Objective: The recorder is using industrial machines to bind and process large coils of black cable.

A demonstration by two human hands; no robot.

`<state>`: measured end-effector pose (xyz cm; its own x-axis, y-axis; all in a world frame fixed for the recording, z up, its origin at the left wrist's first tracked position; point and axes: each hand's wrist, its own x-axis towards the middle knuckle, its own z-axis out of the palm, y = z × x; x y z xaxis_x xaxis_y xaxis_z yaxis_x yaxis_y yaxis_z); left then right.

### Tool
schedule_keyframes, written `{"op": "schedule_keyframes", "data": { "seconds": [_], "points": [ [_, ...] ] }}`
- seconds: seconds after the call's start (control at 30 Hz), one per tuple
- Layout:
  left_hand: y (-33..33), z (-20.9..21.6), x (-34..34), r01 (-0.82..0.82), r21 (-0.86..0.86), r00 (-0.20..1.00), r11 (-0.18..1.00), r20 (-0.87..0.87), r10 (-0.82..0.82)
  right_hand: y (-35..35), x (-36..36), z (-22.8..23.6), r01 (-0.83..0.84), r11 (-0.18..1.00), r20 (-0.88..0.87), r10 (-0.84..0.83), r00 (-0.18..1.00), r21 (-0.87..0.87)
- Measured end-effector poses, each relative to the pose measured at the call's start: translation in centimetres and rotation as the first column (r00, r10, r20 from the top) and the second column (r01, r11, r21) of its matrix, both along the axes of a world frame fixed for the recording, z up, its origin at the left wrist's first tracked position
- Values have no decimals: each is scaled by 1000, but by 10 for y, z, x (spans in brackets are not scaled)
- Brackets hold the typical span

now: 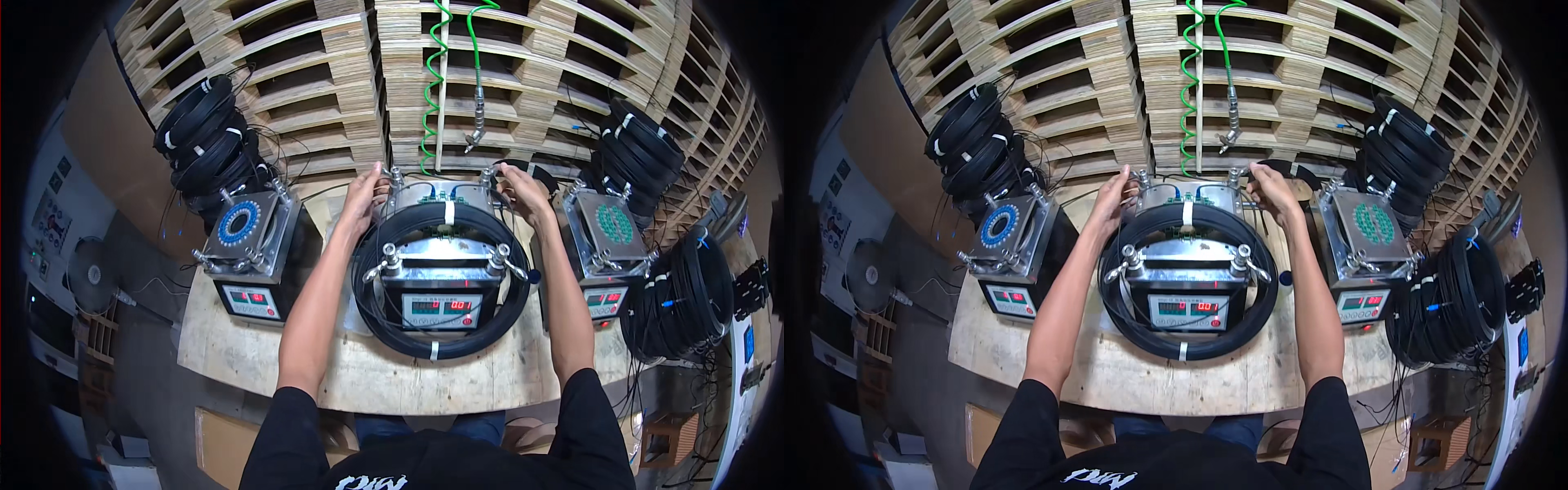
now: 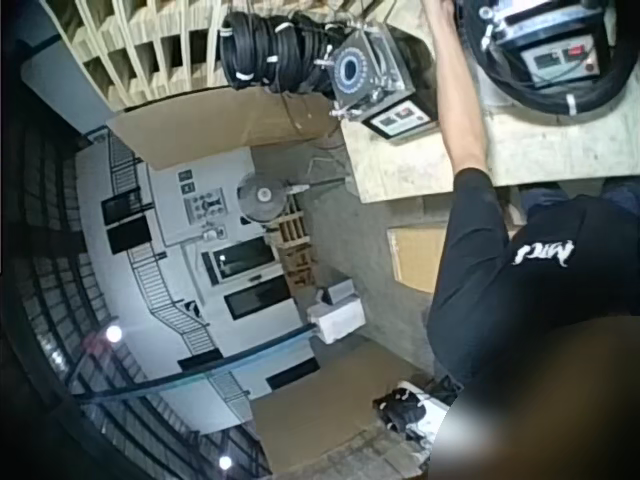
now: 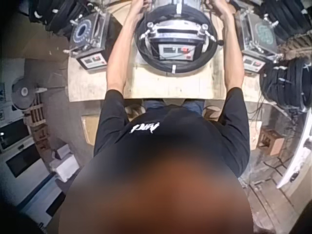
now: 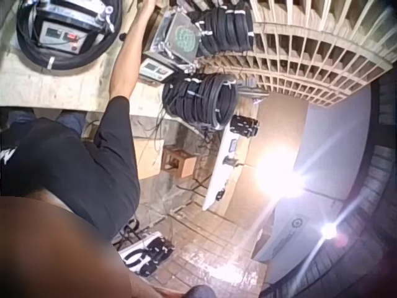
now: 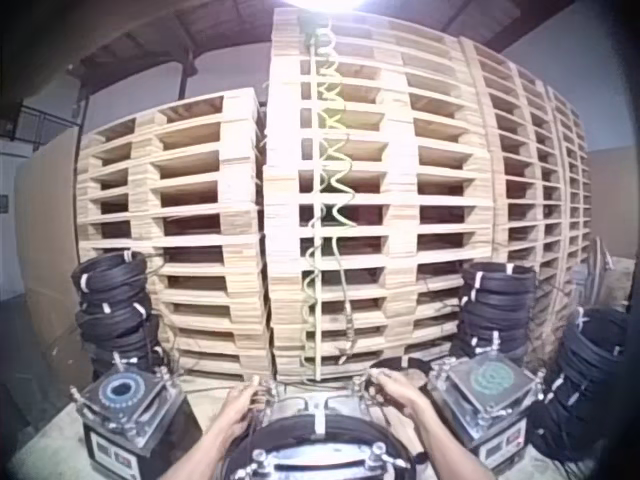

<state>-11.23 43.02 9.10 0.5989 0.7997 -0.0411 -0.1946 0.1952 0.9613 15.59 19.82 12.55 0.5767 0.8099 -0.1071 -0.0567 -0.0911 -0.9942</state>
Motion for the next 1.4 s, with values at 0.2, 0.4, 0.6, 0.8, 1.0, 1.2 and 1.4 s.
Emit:
{"op": "schedule_keyframes", "data": {
  "seconds": [0.2, 0.4, 0.6, 0.8, 1.0, 1.2, 1.4],
  "points": [
    [12, -28, 32, -40, -22, 958, 999, 282, 45, 24, 19, -25, -114, 983, -163, 137, 977, 143],
    [20, -39, 38, 31, -180, 874, 983, 482, 60, 32, 17, -26, -140, 960, -205, 192, 960, 244],
    [7, -35, 38, 77, -206, 868, 976, 494, 36, 27, 11, -21, -43, 984, -266, 89, 960, 174],
    [5, -29, 31, 53, -226, 883, 973, 465, 60, 19, 3, -18, -9, 992, -206, 36, 978, 129],
    [-31, 22, -3, 27, 47, 1000, 999, 7, -28, -24, -34, 6, 102, 983, -85, -89, 992, 155],
    [-68, 43, -56, 150, 25, 971, 988, -190, -143, -62, -75, 22, 84, 981, -28, -80, 996, 174],
    [-87, 30, -76, 112, 8, 990, 994, -86, -111, -70, -93, 16, 118, 962, -37, -112, 993, 248]
  ]
}}
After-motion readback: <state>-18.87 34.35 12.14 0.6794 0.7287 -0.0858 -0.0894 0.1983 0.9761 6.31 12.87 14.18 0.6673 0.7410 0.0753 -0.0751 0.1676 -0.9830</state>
